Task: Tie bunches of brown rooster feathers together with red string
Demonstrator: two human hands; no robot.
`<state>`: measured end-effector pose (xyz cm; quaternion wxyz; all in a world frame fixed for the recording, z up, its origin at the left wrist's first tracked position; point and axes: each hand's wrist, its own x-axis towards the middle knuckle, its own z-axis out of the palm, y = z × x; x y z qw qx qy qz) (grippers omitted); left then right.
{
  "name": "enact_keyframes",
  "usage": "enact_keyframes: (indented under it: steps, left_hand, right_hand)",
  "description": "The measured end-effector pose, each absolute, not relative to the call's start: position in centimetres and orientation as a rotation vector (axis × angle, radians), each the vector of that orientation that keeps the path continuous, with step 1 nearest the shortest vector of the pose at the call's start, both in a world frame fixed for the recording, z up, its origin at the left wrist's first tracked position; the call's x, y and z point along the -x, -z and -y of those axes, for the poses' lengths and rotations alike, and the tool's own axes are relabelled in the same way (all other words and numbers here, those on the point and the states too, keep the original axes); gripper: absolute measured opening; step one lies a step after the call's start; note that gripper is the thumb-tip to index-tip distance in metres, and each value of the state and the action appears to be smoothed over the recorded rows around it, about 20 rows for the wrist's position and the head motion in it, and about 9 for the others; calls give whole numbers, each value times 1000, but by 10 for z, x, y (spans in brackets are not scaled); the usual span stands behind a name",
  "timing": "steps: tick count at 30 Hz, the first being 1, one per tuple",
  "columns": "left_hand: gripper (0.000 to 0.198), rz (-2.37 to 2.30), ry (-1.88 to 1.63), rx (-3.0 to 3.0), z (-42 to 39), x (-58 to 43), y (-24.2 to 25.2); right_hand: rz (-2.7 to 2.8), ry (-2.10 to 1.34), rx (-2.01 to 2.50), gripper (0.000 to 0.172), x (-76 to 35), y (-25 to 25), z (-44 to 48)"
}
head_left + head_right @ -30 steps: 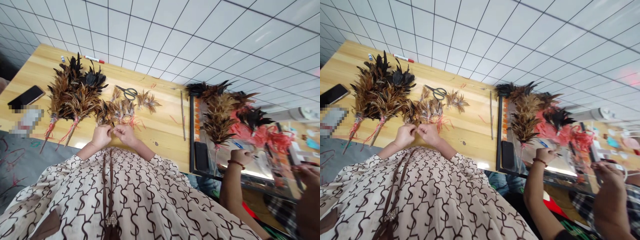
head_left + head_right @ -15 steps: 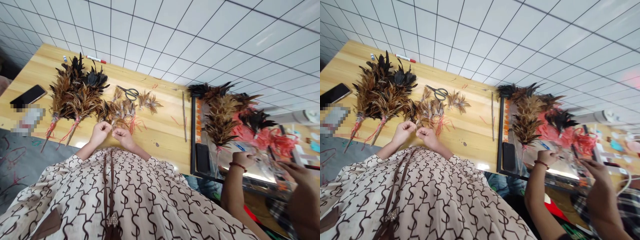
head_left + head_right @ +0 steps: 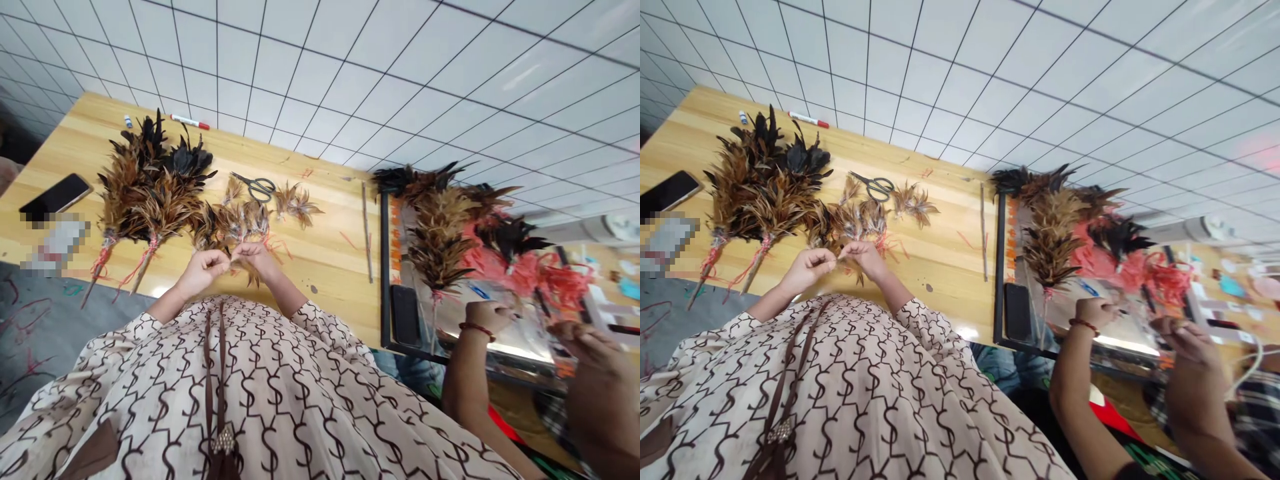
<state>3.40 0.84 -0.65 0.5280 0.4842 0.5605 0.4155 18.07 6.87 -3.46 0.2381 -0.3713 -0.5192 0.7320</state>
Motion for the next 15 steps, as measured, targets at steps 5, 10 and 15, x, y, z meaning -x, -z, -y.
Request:
enact_keyframes:
  steps: [5, 10, 15]
  left_hand:
    - [17, -1424, -1162, -897, -10, -36, 16]
    - [13, -1643, -1065, -981, -10, -37, 24]
    - [11, -1833, -820, -1359, -8, -38, 21]
  right_hand:
    - [1206, -2083, 1048, 28, -170, 46, -40]
    - [1384, -1873, 981, 25, -168, 36, -35]
    - [1534, -1760, 1004, 17, -170, 30, -43]
